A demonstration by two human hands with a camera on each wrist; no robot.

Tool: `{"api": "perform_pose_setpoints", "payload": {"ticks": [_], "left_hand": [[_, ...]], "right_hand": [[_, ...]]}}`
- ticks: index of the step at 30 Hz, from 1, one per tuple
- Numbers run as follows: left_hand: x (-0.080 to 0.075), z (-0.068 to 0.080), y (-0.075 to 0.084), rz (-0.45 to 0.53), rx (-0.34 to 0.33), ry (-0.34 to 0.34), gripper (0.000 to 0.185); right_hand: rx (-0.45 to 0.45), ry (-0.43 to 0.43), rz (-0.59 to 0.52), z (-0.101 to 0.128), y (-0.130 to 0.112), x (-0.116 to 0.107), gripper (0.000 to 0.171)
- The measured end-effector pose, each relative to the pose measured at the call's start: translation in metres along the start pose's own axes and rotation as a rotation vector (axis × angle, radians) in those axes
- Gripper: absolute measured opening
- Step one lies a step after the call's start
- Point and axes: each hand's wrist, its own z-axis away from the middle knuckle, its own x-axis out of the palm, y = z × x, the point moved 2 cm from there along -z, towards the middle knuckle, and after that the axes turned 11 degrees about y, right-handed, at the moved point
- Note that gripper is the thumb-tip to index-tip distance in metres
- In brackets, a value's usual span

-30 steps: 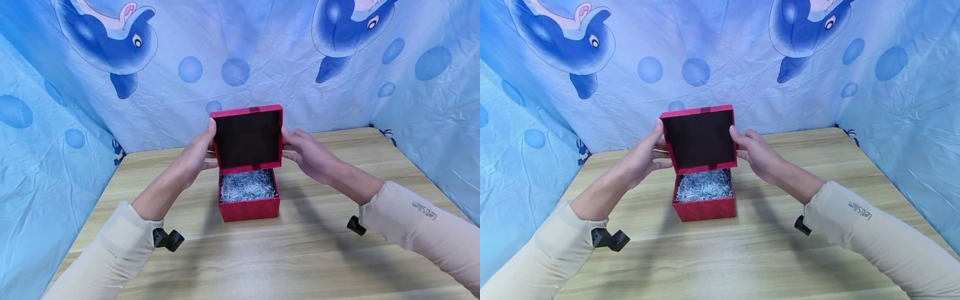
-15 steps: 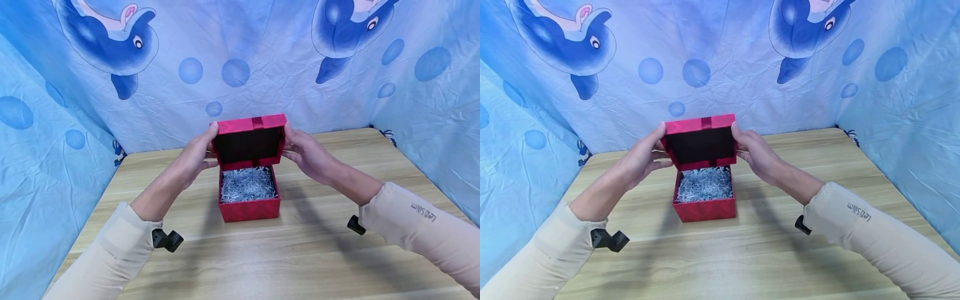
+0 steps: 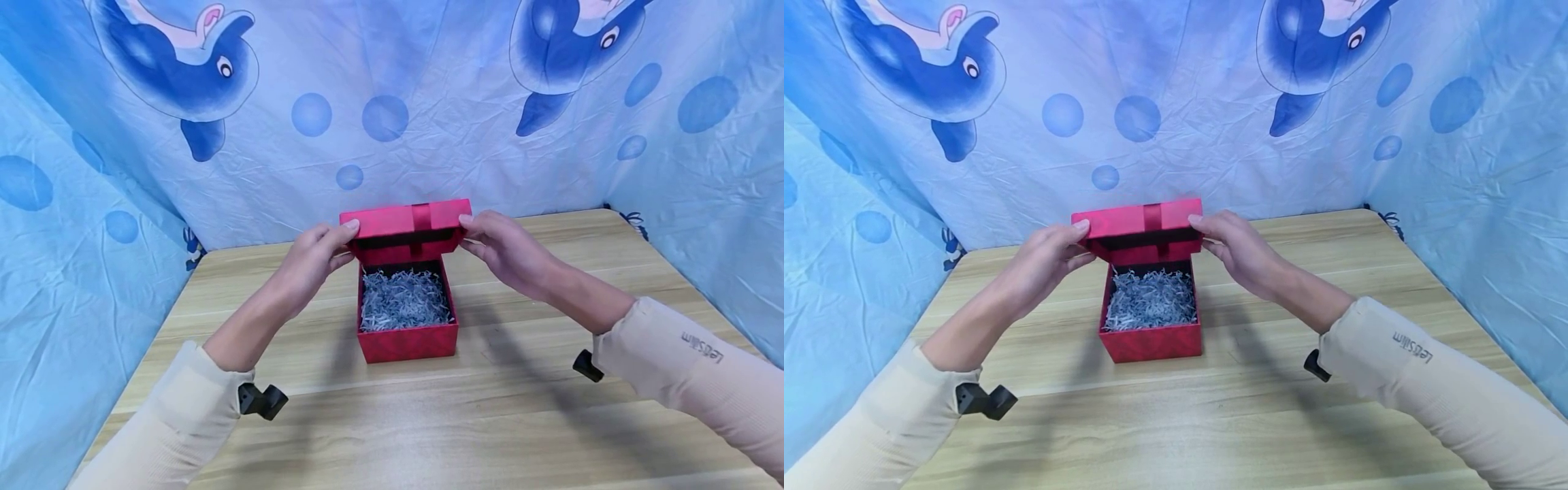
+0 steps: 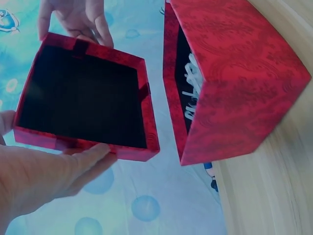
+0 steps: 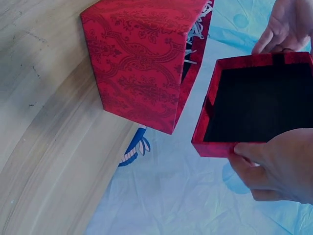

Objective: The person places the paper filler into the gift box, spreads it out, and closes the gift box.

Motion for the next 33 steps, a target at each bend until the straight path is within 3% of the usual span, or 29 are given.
{"api": "perform_pose_setpoints", "payload": {"ticks": [4,12,16,23,33], "left_hand": [[-0.007,0.003,-0.003,-0.087,-0.025,0.009,0.052],[-0.018,0.006,-0.007,-0.284,-0.004,-0.002,0.052],[-0.019,0.007,-0.010,-0.266,-0.004,-0.044,0.054],[-0.015,0.008,-0.018,-0.126,0.017,-0.094,0.057],[-0.008,0.010,-0.022,-0.174,0.066,-0.062,0.061]], "right_hand": [[0.030,-0.013,0.053,0.003,0.000,-0.002,0.014],[0.050,-0.076,0.296,0.004,0.000,-0.011,0.033],[0.034,-0.082,0.381,0.005,0.000,-0.014,0.040],[-0.059,-0.106,0.534,0.006,0.001,-0.014,0.046],[-0.173,-0.112,0.574,0.009,0.002,-0.014,0.046]]}}
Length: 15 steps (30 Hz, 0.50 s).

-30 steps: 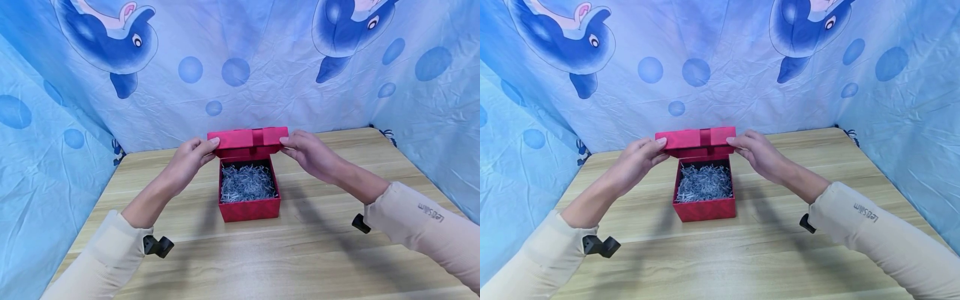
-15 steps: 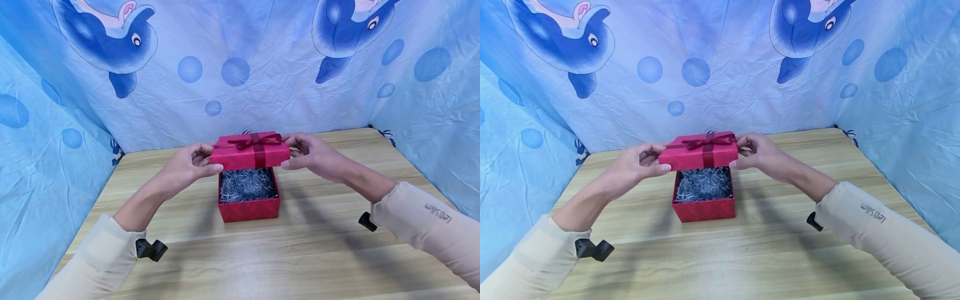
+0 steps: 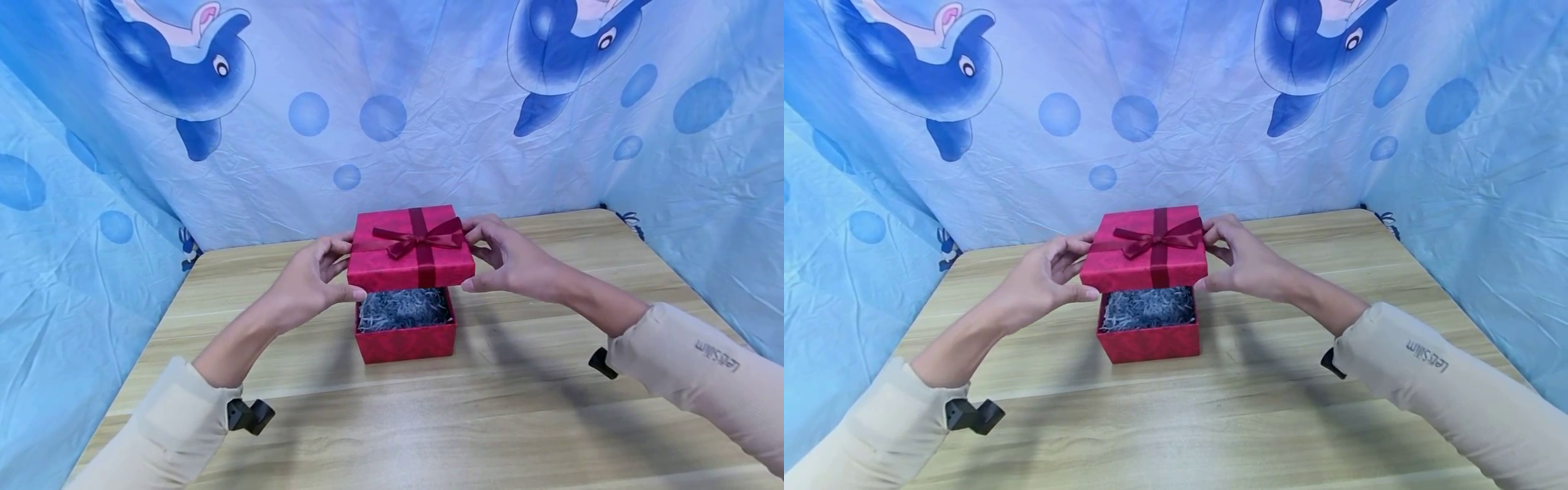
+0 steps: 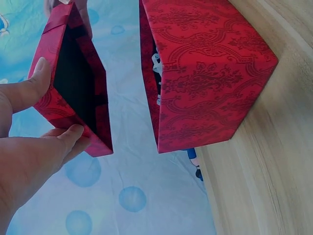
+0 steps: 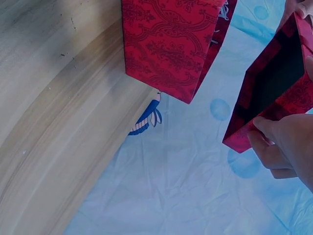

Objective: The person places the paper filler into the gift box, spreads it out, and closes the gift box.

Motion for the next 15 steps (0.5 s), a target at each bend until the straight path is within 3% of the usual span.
{"api": "perform_pose_setpoints", "payload": {"ticks": [15], "left_hand": [[0.0039,0.0053,-0.0047,0.016,0.031,0.048,0.064]], "right_hand": [[-0.102,0.003,-0.012,0.0022,0.0038,0.0062,0.046]]}}
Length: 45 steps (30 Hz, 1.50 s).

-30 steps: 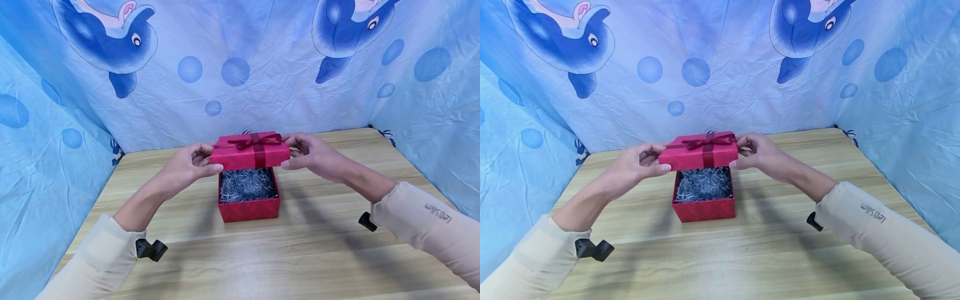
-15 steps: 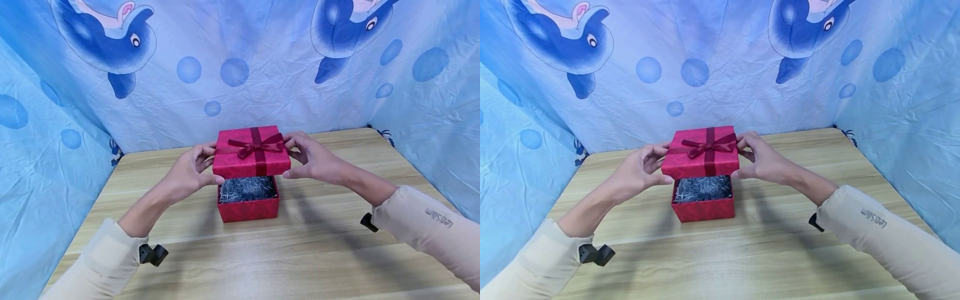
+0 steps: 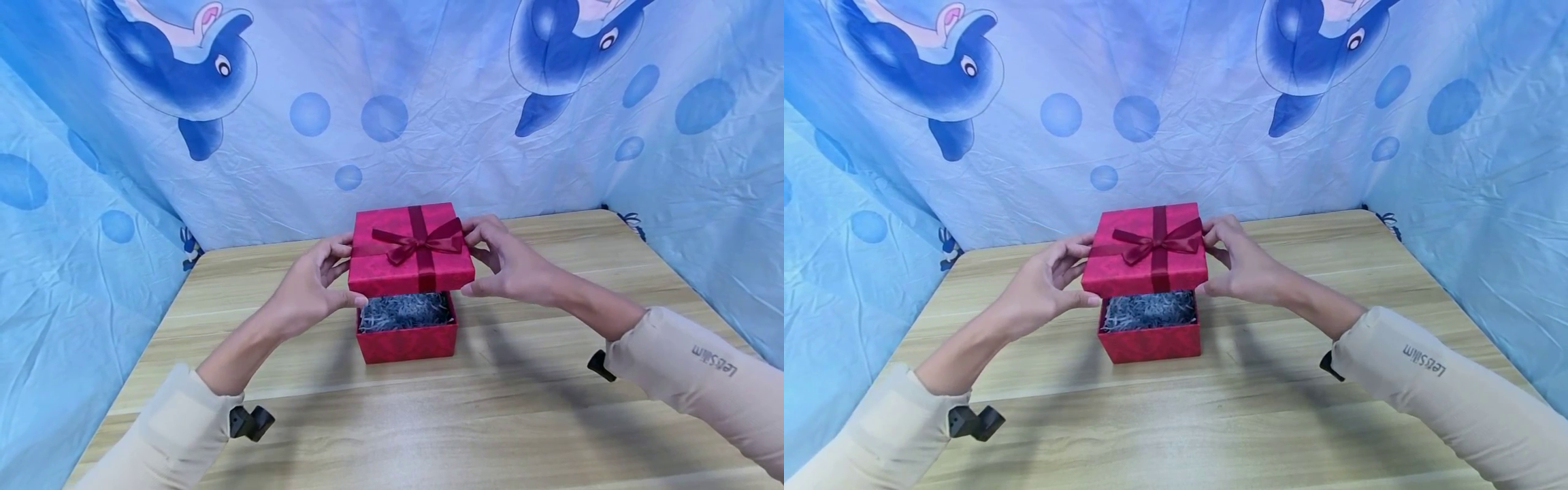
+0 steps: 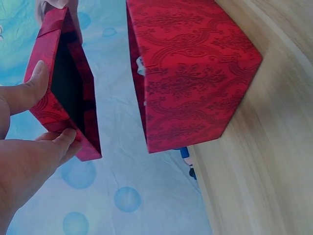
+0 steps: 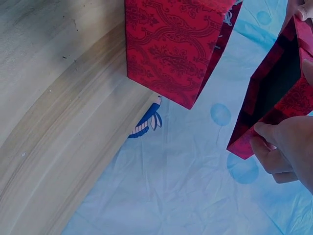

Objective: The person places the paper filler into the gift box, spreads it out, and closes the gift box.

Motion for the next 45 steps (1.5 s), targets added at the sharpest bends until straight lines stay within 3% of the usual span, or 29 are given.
{"api": "perform_pose_setpoints", "payload": {"ticks": [11,18,25,31,38,45], "left_hand": [[0.003,0.004,-0.017,0.017,0.026,-0.004,0.065],[0.005,0.008,-0.026,0.029,-0.007,0.001,0.062],[0.008,0.010,-0.036,0.054,0.012,0.008,0.061],[0.010,0.012,-0.045,0.020,-0.003,0.011,0.062],[0.012,0.013,-0.054,0.045,-0.016,0.019,0.062],[0.013,0.016,-0.065,0.033,-0.101,0.009,0.065]], "right_hand": [[0.003,-0.018,-0.002,0.004,0.016,0.010,0.050],[0.017,-0.022,-0.030,0.006,0.024,0.017,0.049],[0.024,-0.031,-0.015,0.009,0.030,0.021,0.048],[0.049,-0.050,-0.025,0.012,0.037,0.024,0.046],[0.088,-0.041,-0.022,0.014,0.047,0.030,0.047],[0.125,-0.048,-0.008,0.016,0.053,0.035,0.046]]}}
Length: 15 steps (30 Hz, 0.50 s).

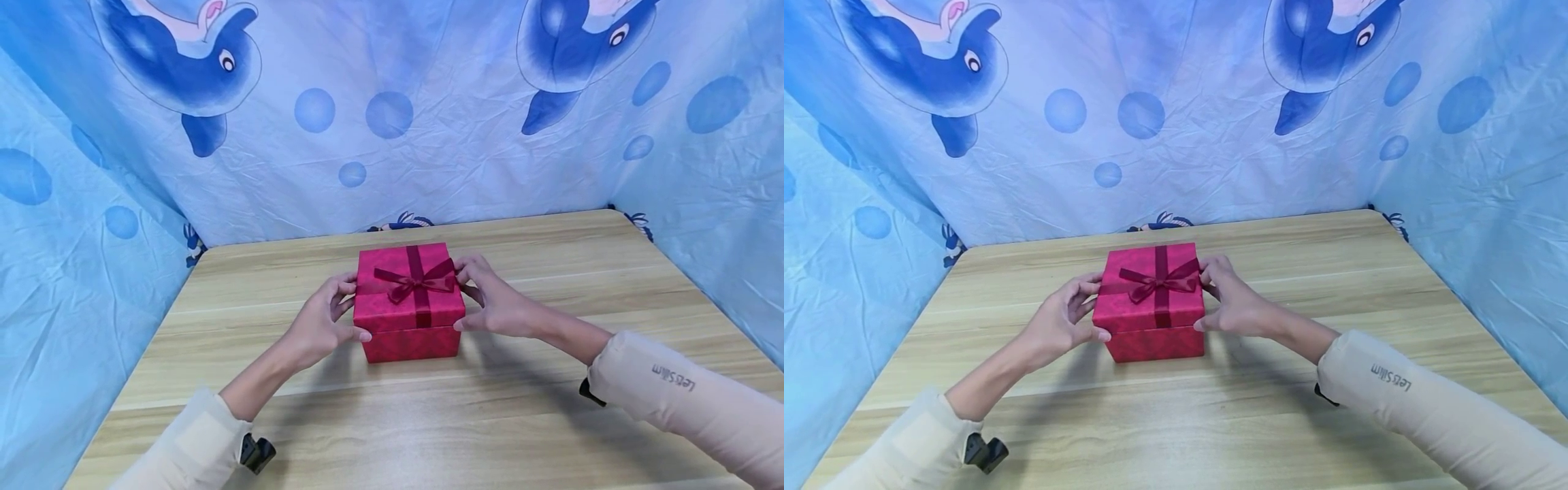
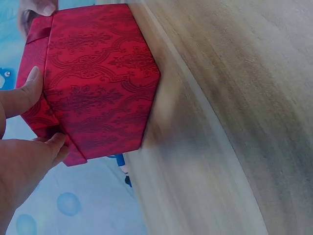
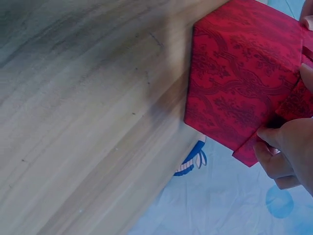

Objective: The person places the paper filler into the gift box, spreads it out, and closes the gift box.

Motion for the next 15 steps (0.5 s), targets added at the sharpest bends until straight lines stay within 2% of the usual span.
{"api": "perform_pose_setpoints", "payload": {"ticks": [15], "left_hand": [[0.0025,0.0055,-0.0016,0.043,0.010,0.006,0.063]], "right_hand": [[-0.010,0.013,0.024,0.0054,0.0037,0.0029,0.045]]}}
